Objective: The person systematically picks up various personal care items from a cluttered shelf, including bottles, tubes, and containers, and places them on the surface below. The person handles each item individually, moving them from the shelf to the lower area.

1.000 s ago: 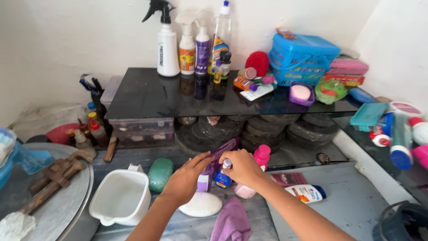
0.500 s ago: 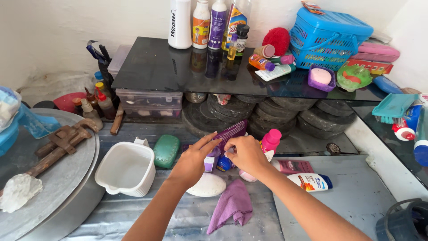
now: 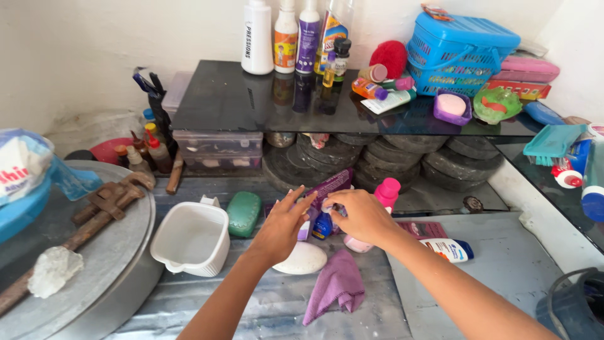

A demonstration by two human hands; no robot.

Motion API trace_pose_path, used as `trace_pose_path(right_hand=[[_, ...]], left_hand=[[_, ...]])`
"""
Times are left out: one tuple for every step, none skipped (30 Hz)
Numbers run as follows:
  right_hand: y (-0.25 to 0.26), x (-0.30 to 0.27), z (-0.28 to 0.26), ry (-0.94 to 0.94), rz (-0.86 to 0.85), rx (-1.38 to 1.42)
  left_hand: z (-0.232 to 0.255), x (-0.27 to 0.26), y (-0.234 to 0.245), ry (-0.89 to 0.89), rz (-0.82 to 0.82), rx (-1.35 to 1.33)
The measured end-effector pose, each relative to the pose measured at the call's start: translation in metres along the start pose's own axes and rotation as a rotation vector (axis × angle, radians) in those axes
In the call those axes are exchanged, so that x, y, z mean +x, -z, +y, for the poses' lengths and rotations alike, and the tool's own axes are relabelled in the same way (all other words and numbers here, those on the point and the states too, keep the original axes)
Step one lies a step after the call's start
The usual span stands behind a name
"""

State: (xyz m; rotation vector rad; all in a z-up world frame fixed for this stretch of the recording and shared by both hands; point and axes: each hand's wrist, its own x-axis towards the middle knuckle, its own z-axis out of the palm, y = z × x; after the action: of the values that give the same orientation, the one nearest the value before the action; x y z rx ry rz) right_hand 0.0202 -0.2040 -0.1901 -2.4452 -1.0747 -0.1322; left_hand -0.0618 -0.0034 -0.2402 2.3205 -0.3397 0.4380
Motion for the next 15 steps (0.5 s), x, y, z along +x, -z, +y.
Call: trace_pose_path(right_hand=[[0.005, -0.001, -0.003, -0.023, -0.006, 0.002], [0.009, -0.001, -0.006, -0.046, -0.012, 0.005], [0.014, -0.001, -0.009, -0.016, 0.013, -0.005], [0.018, -0.004, -0.013, 0.014, 0.038, -0.014], [0.023, -0.005, -0.016, 0.043, 0.062, -0.024], [0.029, -0.004, -0.019, 0.042, 0.063, -0.049], [0.036, -0.005, -0.022, 0.041, 0.065, -0.073], [0.044, -0.005, -0.026, 0.04, 0.067, -0.098], [0.054, -0.004, -0.029, 0.023, 0.052, -0.042], [0.064, -0.003, -0.033, 0.006, 0.037, 0.015], [0.075, 0.0, -0.037, -0.007, 0.025, 0.07], [0.085, 0.003, -0.041, 0.024, 0.061, 0.045], [0.096, 0.005, -0.045, 0.056, 0.098, 0.021], [0.106, 0.008, -0.049, 0.087, 0.134, -0.005], [0.116, 0.012, -0.052, 0.084, 0.15, -0.026]], left_hand=[[0.001, 0.0, 0.004, -0.002, 0.009, 0.001], [0.003, -0.001, 0.008, -0.004, 0.018, 0.002], [0.006, 0.0, 0.012, -0.01, 0.027, 0.001], [0.009, 0.002, 0.019, -0.05, 0.053, 0.001], [0.013, 0.003, 0.028, -0.089, 0.078, 0.0], [0.017, 0.004, 0.037, -0.128, 0.104, 0.0], [0.021, 0.005, 0.048, -0.155, 0.107, 0.01], [0.026, 0.006, 0.062, -0.181, 0.109, 0.02], [0.03, 0.009, 0.077, -0.217, 0.117, 0.033], [0.035, 0.012, 0.092, -0.239, 0.119, 0.058], [0.04, 0.015, 0.109, -0.265, 0.124, 0.085], [0.045, 0.02, 0.125, -0.29, 0.128, 0.112], [0.051, 0.024, 0.139, -0.296, 0.136, 0.126], [0.055, 0.029, 0.153, -0.302, 0.145, 0.139], [0.058, 0.036, 0.167, -0.312, 0.153, 0.151]])
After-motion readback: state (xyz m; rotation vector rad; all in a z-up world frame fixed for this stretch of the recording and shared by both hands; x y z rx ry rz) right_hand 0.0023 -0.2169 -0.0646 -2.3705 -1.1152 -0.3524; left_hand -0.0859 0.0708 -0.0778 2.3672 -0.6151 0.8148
